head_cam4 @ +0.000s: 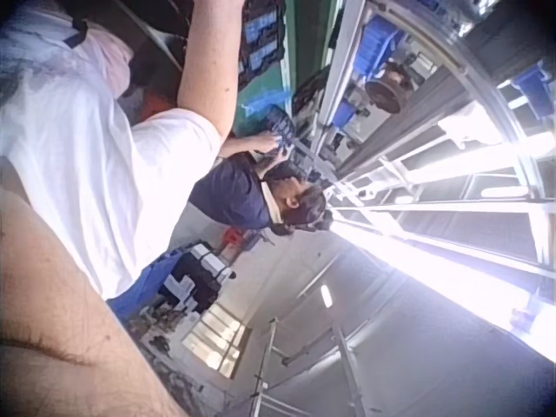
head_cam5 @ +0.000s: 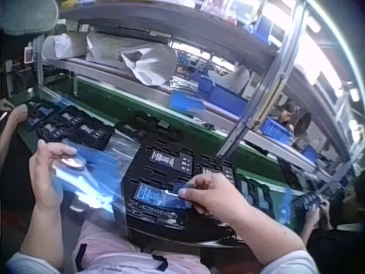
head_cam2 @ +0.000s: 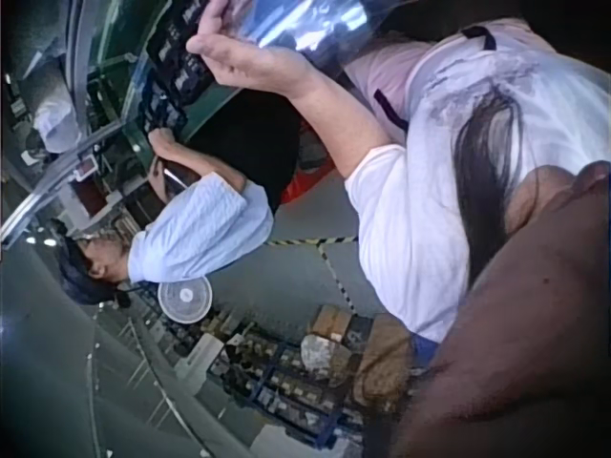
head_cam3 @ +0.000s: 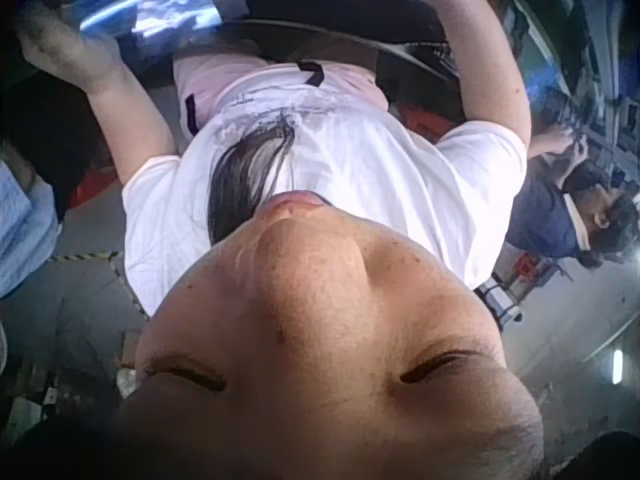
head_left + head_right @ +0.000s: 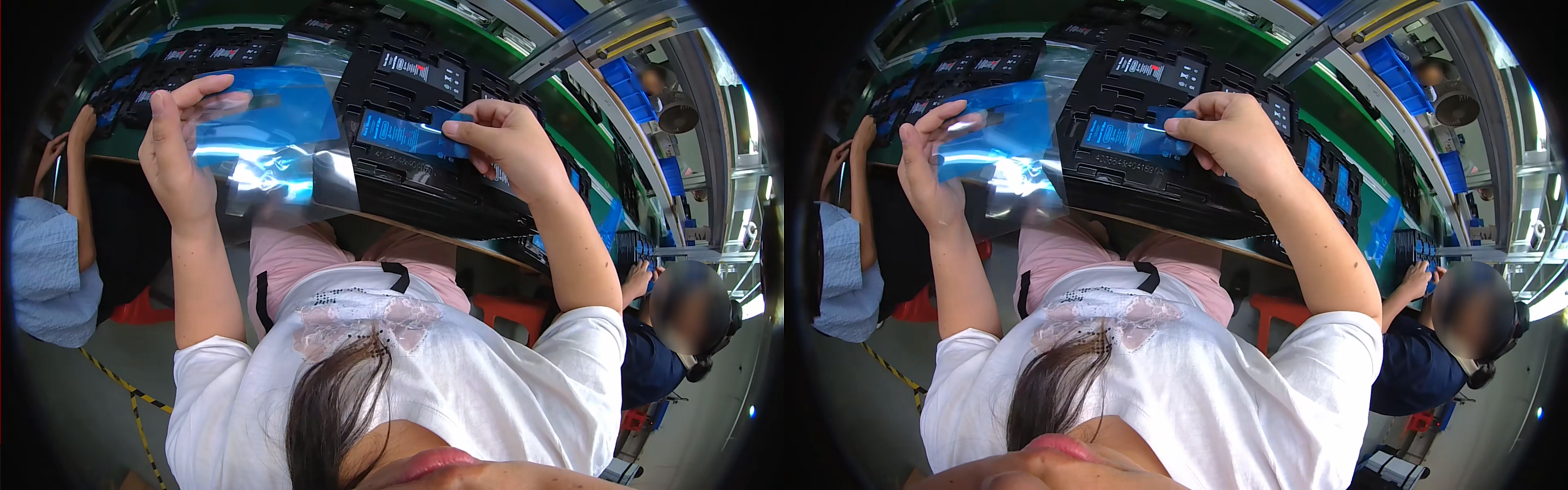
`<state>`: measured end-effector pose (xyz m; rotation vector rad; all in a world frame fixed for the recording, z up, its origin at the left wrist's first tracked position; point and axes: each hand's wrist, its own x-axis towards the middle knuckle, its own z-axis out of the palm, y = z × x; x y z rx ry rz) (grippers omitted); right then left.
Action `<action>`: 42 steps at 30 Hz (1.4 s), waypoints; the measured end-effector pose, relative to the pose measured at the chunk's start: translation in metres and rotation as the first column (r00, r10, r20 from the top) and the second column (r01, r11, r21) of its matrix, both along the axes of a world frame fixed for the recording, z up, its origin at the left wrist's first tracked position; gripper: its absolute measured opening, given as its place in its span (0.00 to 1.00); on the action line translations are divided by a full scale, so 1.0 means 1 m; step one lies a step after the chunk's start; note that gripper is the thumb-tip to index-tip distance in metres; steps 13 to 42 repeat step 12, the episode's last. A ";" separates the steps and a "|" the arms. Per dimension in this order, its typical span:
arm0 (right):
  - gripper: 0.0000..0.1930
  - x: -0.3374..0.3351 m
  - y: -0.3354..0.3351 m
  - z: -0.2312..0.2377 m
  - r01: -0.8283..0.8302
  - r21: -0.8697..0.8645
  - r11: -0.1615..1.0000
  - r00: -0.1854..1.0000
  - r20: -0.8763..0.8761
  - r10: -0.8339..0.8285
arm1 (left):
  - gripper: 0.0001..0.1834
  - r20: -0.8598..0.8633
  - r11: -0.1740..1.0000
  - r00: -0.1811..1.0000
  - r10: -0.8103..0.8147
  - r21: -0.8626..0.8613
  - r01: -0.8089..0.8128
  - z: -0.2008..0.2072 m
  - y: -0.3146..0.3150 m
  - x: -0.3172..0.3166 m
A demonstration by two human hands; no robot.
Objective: Placing mobile phone batteries into packaging trays and applying protective blue film.
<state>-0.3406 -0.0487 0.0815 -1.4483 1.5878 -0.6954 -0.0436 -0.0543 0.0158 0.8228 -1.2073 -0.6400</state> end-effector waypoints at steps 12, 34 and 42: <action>0.08 0.000 0.000 -0.004 -0.046 -0.046 0.998 0.991 -0.125 0.040 | 0.34 0.029 1.000 1.000 0.011 0.001 -0.011 0.000 0.000 -0.001; 0.08 0.000 0.000 -0.004 -0.046 -0.046 0.998 0.991 -0.125 0.040 | 0.34 0.029 1.000 1.000 0.011 0.001 -0.011 0.000 0.000 -0.001; 0.08 0.000 0.000 -0.004 -0.046 -0.046 0.998 0.991 -0.125 0.040 | 0.34 0.029 1.000 1.000 0.011 0.001 -0.011 0.000 0.000 -0.001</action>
